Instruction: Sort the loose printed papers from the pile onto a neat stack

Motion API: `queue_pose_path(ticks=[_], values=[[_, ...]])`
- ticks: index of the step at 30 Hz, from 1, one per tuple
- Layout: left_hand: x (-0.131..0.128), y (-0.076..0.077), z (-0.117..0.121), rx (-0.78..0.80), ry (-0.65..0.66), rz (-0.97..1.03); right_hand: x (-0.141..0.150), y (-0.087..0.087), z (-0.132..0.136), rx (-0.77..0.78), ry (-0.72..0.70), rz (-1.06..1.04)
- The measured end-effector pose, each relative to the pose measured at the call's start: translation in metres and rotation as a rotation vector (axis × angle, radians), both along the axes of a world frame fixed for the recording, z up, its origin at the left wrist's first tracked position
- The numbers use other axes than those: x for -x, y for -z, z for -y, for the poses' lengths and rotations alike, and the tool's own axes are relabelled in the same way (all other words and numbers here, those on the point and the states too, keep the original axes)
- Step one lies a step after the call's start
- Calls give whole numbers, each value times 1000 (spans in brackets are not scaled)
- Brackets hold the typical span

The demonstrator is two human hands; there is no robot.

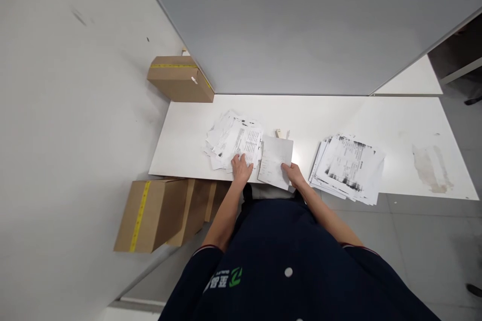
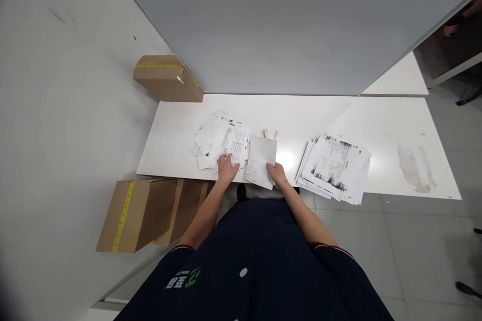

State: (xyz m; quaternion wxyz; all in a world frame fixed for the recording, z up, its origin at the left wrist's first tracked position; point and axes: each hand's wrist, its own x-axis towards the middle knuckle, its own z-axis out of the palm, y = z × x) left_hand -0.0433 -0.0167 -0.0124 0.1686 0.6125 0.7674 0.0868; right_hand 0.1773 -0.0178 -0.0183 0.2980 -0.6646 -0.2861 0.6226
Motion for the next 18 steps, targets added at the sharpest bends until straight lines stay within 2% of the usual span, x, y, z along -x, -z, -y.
queue_pose_path(ticks=[4, 7, 13, 18], values=[[-3, -5, 1, 100, 83, -3, 0, -1, 0, -2, 3, -1], [-3, -10, -2, 147, 80, -3, 1, -5, -1, -5, 2, -6], [7, -20, -14, 144, 27, 47, 2, -9, -3, -8, 11, -28], [10, -37, -13, 77, -14, 194, -2, -8, -4, -2, 4, -54]])
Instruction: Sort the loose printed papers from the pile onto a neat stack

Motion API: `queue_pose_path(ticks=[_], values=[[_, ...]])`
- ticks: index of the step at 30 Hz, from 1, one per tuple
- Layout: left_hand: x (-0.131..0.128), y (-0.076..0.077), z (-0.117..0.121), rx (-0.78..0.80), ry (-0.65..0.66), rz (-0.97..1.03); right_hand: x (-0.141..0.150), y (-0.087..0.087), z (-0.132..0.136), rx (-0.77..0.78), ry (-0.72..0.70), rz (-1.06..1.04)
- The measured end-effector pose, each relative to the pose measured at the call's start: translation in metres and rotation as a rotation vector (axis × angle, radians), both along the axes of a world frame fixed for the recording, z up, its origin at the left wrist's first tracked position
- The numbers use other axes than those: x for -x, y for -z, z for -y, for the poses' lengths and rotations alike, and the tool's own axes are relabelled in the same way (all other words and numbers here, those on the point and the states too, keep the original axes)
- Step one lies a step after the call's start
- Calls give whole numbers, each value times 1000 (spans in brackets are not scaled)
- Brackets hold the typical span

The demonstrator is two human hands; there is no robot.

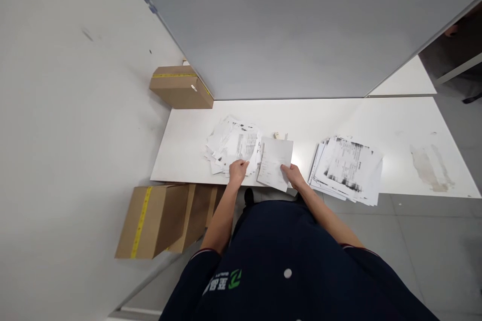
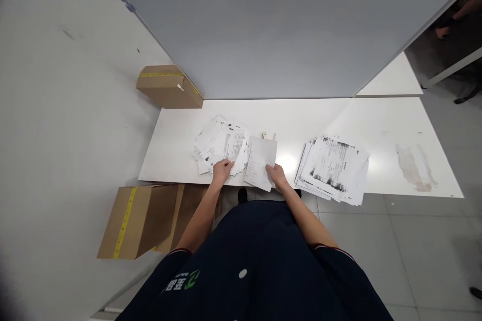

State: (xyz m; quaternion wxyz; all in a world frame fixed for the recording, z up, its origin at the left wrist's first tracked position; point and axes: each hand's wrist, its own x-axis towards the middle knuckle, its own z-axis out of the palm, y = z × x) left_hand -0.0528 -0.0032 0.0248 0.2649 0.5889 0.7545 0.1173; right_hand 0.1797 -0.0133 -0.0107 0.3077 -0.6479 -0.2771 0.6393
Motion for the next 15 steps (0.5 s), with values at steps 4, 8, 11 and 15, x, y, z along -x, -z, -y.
queue_pose_path(ticks=[4, 8, 11, 15], values=[[-25, -11, 16, -159, 138, 85, 2, -3, -4, -2, -36, -46], [-67, -9, 36, -232, 384, 139, 7, -10, -5, 39, -73, -193], [-88, -6, 47, -256, 521, 177, 8, -11, -3, -14, -115, -228], [-87, -5, 47, -283, 522, 313, 1, -9, 0, -185, -85, -117]])
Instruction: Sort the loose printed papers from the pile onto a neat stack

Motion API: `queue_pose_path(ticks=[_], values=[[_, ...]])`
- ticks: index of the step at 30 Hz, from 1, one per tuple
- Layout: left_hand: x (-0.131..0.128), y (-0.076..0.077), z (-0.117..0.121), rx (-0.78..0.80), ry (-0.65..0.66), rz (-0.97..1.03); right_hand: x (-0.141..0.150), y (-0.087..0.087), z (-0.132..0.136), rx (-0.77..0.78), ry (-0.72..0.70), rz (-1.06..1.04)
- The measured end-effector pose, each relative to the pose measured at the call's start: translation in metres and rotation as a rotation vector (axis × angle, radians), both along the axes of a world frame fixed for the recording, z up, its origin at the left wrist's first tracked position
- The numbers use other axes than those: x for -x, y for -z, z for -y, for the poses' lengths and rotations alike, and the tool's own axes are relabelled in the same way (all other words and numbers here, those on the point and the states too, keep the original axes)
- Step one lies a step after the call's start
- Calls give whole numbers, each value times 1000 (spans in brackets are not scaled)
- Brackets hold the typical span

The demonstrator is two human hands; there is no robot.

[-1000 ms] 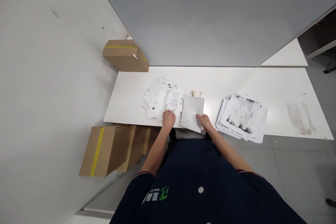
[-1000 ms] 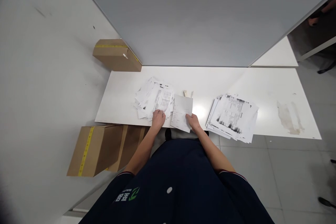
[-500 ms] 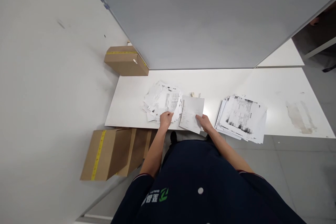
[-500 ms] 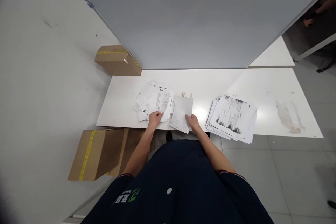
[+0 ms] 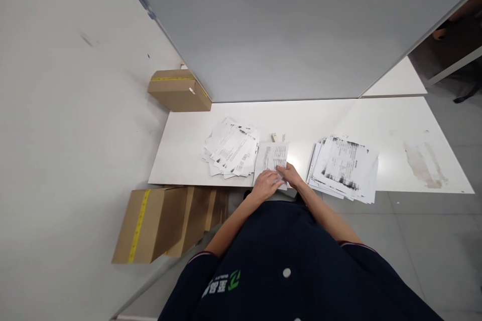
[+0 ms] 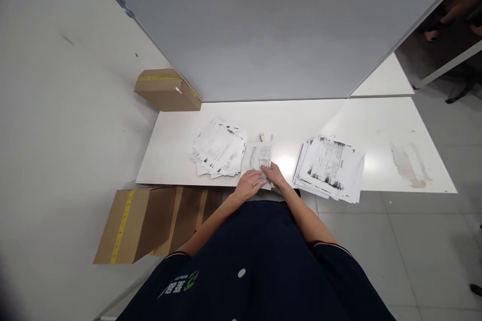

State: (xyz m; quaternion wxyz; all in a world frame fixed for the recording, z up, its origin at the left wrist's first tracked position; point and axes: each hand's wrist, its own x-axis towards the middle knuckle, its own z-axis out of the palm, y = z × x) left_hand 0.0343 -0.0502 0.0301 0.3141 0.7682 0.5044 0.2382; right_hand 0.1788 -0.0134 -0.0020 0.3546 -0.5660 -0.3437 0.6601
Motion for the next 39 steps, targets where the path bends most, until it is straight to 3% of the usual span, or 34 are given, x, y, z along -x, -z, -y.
queue_pose_path(ticks=[4, 5, 6, 8, 11, 14, 19, 27, 33, 39], values=[[26, 2, -19, 176, -552, 153, -13, -9, 5, -59, -69, 35], [34, 3, -25, 268, -620, 221, -15, -12, 6, -88, -92, 40], [40, 4, -31, 359, -619, 306, -17, -15, 7, -121, -113, 44], [48, 4, -42, 485, -483, 489, -19, -19, 8, -182, -143, 61], [49, 1, -50, 471, -382, 650, -22, -18, 2, -249, -110, 107], [40, -4, -51, 374, -447, 642, -27, -12, -8, -286, -24, 124], [25, -3, -46, 244, -324, 621, -38, 1, -17, -363, 16, 134], [18, 6, -47, 225, -297, 522, -41, 16, -17, -330, 7, 194], [16, 11, -52, 314, -392, 521, -41, 25, -21, -278, 1, 224], [16, 16, -56, 334, -467, 548, -42, 15, -24, -328, -49, 298]])
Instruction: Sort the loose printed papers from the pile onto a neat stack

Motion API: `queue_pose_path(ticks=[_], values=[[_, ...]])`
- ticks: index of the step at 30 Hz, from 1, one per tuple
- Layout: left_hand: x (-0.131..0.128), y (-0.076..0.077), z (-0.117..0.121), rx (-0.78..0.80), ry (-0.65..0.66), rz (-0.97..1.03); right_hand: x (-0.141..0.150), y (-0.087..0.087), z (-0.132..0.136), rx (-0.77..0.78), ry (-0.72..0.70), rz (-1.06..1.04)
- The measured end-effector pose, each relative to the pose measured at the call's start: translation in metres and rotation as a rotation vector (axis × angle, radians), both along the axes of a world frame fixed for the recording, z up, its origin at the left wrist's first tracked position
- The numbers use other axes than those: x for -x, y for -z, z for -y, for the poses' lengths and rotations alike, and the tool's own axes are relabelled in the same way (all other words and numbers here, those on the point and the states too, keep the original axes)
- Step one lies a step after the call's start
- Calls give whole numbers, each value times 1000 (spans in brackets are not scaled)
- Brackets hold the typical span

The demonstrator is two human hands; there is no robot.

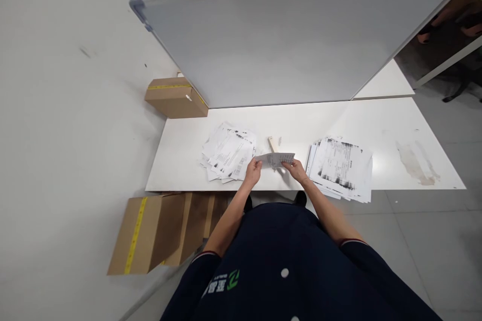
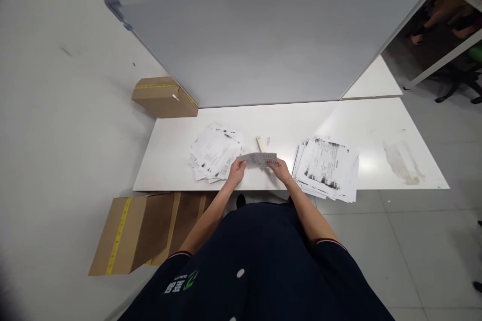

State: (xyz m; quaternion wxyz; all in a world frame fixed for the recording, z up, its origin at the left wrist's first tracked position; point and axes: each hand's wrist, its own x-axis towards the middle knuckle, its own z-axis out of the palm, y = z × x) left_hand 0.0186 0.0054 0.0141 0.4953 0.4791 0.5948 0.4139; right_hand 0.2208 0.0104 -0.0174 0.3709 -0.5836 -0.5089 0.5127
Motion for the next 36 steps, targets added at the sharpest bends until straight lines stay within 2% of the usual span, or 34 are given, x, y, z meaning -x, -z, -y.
queue_pose_path(ticks=[3, 6, 8, 10, 12, 14, 16, 18, 21, 24, 30, 33, 36], values=[[3, 0, -2, 19, 20, 99, -4, -10, -1, 17, -65, 46], [9, -6, -5, 5, 66, 132, -11, -24, -5, -8, -132, 172], [15, -16, -6, -48, 58, 25, -16, -39, -7, -92, -204, 330], [19, -28, -6, -154, 59, -171, -16, -59, -7, -184, -307, 563], [20, -38, -4, -288, 134, -370, -11, -79, -4, -254, -401, 850], [19, -42, -2, -387, 291, -459, -4, -97, -1, -300, -482, 1093], [16, -39, 1, -403, 412, -413, 1, -110, 1, -299, -561, 1214], [14, -31, 4, -335, 407, -311, 0, -118, 1, -239, -622, 1245], [15, -17, 7, -195, 294, -138, -12, -120, -2, -145, -625, 1268], [16, -1, 9, -109, 258, -2, -23, -115, -2, -135, -602, 1302], [12, 30, 11, -2, 229, -8, -21, -92, 4, -27, -643, 1306], [13, 35, 11, -23, 238, -21, -22, -85, 5, -38, -608, 1287], [14, 32, 9, 47, 199, -54, -24, -84, 3, -36, -600, 1270]])
